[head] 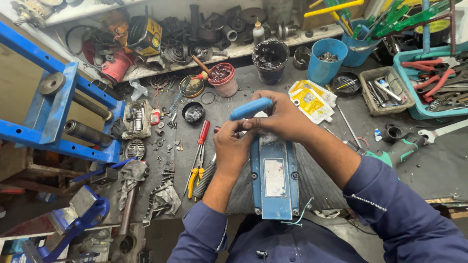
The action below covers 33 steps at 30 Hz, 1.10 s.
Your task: The person works at a cluttered workbench on a disassembled gearbox with old grease on its gears. They scrape and pick at the old grease, handle the fan and housing parts, flip the gearbox over, wipe their hands on a rag, and use a screwdriver on the housing screws.
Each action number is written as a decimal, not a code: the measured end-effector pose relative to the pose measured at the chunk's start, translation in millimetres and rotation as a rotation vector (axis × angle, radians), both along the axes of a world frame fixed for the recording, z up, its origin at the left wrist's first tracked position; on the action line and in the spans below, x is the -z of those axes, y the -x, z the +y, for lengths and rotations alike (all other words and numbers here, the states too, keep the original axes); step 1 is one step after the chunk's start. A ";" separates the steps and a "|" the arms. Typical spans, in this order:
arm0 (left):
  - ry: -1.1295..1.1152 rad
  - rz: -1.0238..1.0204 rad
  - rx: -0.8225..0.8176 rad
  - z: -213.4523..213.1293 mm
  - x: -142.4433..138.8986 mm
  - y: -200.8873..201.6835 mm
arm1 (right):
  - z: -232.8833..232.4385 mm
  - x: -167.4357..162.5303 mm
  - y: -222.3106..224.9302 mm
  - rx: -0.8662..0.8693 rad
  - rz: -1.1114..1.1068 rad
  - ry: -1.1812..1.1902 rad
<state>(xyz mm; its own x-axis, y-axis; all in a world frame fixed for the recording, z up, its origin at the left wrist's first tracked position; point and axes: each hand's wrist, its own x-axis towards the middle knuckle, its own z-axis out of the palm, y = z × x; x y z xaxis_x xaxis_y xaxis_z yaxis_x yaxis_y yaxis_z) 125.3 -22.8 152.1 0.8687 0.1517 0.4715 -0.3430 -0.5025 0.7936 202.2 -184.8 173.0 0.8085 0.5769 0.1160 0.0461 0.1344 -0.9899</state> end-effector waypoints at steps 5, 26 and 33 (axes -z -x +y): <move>-0.049 0.056 -0.023 0.9 1.2 1.7 | -7.4 1.8 -1.5 -0.081 -0.291 0.006; 0.008 0.052 -0.024 -1.4 7.4 1.2 | -4.8 2.5 -2.2 -0.046 -0.261 0.048; -0.089 -0.068 0.089 5.3 20.3 -3.6 | -10.4 4.7 -5.7 -0.110 -0.237 0.019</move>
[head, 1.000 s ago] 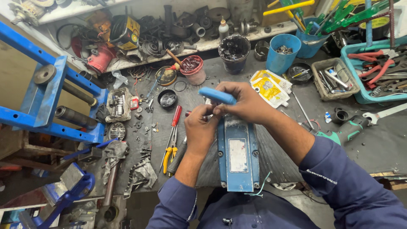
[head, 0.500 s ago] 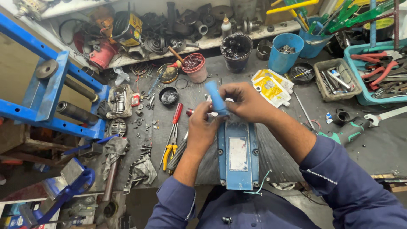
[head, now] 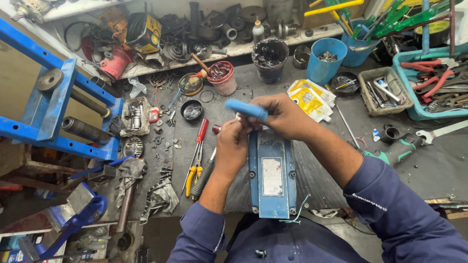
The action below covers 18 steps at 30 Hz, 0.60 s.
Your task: The person works at a cluttered workbench on a disassembled gearbox with old grease on its gears. They scrape and pick at the old grease, handle the fan and housing parts, flip the gearbox over, wipe their hands on a rag, and use a screwdriver on the housing screws.
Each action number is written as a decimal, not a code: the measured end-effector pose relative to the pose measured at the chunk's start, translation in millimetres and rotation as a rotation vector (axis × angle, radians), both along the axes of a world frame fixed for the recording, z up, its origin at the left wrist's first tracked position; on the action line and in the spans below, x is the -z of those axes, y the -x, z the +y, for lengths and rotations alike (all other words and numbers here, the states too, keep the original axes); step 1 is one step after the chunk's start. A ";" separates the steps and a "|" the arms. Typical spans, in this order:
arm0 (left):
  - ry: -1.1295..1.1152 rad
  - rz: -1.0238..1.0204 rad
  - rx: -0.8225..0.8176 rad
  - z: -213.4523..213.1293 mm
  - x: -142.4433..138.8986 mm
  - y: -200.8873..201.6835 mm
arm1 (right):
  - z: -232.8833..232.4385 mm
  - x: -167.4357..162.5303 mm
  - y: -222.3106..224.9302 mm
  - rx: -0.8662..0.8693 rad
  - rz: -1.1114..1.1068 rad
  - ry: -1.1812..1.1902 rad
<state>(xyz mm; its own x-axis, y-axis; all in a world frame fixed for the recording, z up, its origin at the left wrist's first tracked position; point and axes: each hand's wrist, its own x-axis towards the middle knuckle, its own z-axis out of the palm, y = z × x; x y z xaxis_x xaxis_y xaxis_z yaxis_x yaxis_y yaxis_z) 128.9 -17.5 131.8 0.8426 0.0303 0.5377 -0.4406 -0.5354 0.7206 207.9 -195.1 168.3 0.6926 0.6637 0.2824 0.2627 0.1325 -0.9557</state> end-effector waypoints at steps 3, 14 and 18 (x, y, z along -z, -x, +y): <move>-0.006 0.064 0.039 3.8 2.3 -0.9 | 2.4 0.9 0.5 -0.003 -0.080 -0.014; 0.122 0.228 -0.153 -7.1 -12.4 3.1 | 6.4 3.2 2.7 0.038 -0.059 -0.036; 0.044 0.029 -0.036 -1.0 -9.5 2.9 | 2.4 5.5 0.8 0.020 -0.014 0.008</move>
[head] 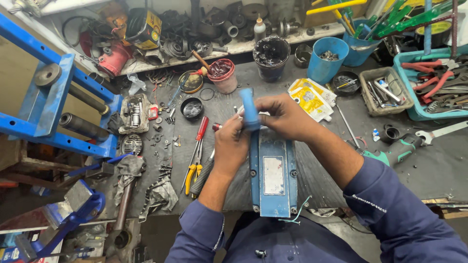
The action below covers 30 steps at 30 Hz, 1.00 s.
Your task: The person works at a cluttered workbench on a disassembled gearbox with old grease on its gears. They scrape and pick at the old grease, handle the fan and housing parts, flip the gearbox over, wipe their hands on a rag, and use a screwdriver on the housing screws.
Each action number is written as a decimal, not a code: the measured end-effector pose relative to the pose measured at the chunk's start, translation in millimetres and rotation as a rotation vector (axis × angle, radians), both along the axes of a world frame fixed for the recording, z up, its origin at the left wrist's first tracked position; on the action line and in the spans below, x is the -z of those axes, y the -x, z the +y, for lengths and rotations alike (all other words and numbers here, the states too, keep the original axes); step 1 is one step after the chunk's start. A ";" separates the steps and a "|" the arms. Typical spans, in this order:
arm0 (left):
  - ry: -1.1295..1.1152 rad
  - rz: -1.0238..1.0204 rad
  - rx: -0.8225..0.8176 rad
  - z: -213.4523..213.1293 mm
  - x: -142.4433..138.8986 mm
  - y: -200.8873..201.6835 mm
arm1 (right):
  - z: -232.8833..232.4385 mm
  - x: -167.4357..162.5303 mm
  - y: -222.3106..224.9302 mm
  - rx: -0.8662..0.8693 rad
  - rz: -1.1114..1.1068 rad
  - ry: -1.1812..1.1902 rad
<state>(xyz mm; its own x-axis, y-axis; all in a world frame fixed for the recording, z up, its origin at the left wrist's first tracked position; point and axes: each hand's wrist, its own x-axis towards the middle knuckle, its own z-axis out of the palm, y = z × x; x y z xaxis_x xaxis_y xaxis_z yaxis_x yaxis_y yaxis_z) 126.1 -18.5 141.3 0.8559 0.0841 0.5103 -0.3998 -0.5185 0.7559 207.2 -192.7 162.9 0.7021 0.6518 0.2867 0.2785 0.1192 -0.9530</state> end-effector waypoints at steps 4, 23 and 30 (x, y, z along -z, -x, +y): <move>-0.184 -0.009 0.048 5.8 5.5 -3.3 | 2.6 2.9 0.1 0.066 0.047 -0.006; -0.118 -0.345 0.128 -25.1 -50.3 13.7 | 6.1 -6.1 35.3 0.453 -0.212 0.148; 0.864 0.078 0.632 -12.4 -40.2 -13.8 | -6.2 -36.3 103.2 0.656 -0.715 0.240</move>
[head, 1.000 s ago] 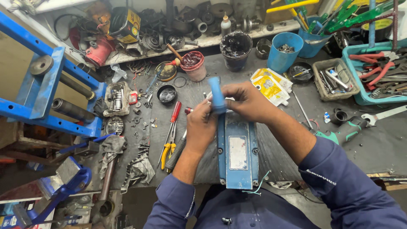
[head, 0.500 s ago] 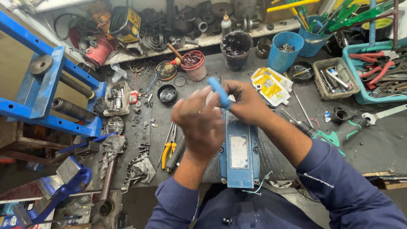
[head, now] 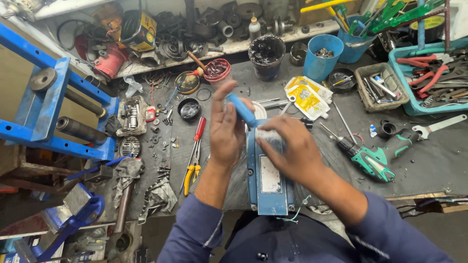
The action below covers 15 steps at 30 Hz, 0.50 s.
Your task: The person works at a cluttered workbench on a disassembled gearbox with old grease on its gears. They scrape and pick at the old grease, handle the fan and housing parts, flip the gearbox over, wipe their hands on a rag, and use a screwdriver on the housing screws.
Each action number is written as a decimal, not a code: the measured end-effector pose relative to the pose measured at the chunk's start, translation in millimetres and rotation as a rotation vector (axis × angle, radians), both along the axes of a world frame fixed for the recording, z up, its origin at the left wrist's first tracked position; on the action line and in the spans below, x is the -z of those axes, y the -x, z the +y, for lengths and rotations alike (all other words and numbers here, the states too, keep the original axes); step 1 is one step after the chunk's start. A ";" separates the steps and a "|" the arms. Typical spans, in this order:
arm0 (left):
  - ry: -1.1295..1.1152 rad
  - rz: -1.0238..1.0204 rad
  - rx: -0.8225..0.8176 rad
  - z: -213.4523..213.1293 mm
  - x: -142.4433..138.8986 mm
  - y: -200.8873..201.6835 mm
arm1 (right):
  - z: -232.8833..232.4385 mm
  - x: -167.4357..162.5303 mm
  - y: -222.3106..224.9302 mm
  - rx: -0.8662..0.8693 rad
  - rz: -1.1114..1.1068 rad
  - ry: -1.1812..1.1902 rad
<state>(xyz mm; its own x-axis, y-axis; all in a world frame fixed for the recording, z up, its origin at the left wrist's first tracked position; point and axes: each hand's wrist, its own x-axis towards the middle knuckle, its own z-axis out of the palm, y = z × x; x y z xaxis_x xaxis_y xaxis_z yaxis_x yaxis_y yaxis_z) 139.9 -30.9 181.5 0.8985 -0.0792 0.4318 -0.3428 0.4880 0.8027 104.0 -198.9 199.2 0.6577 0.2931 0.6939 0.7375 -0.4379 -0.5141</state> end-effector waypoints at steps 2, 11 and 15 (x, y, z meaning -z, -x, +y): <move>-0.208 0.073 0.084 10.2 -16.5 -6.0 | -10.1 -13.0 21.7 -0.099 -0.095 0.019; -1.835 -0.871 -0.612 28.9 -100.3 22.7 | -116.8 -53.6 113.3 -0.484 -0.248 0.292; -1.503 -0.756 -0.617 15.1 -85.6 31.0 | -127.0 -61.0 139.3 -0.563 0.260 0.254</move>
